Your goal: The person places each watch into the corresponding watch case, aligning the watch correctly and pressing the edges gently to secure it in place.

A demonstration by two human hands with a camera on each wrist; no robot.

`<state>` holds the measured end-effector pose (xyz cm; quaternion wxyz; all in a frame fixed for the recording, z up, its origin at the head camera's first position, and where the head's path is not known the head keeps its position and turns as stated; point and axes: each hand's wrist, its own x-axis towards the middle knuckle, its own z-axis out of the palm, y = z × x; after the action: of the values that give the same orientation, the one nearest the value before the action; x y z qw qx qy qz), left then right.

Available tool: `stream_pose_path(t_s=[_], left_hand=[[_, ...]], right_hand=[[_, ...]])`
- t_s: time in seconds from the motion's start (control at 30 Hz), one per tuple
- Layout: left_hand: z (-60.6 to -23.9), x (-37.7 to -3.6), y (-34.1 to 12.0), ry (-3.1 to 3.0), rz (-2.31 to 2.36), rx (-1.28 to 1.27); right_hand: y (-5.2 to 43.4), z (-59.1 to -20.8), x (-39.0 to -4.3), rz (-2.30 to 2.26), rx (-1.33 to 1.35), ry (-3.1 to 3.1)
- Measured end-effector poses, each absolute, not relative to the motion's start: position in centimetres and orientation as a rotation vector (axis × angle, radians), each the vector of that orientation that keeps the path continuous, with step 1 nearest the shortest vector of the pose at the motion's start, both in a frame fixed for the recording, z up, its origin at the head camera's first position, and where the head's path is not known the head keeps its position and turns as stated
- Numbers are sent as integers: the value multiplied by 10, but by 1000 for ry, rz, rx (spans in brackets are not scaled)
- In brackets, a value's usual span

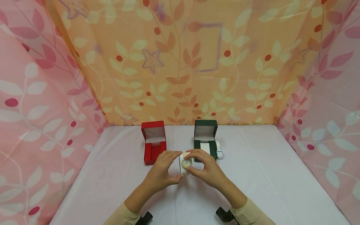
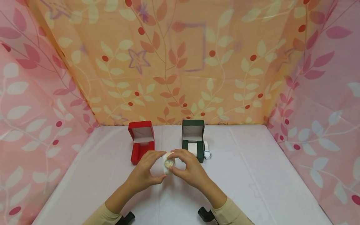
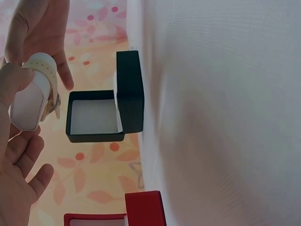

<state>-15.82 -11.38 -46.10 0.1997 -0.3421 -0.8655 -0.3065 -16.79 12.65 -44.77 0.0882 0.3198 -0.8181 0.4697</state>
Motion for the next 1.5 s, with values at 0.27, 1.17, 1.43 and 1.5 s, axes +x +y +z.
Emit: stream_pose_path(t_s=[0.27, 1.17, 1.43, 1.5], left_hand=[[-459, -159, -117, -2433, -927, -911], [-450, -161, -128, -2464, -995, -954], [-451, -163, -133, -2463, -1015, -978], [-451, -163, -134, -2463, -1027, -983]], right_hand=[[129, -448, -170, 1389, 972, -2448], [140, -454, -179, 1232, 1089, -2436], [136, -456, -177, 1258, 1040, -2436], [135, -457, -177, 1274, 1031, -2428]])
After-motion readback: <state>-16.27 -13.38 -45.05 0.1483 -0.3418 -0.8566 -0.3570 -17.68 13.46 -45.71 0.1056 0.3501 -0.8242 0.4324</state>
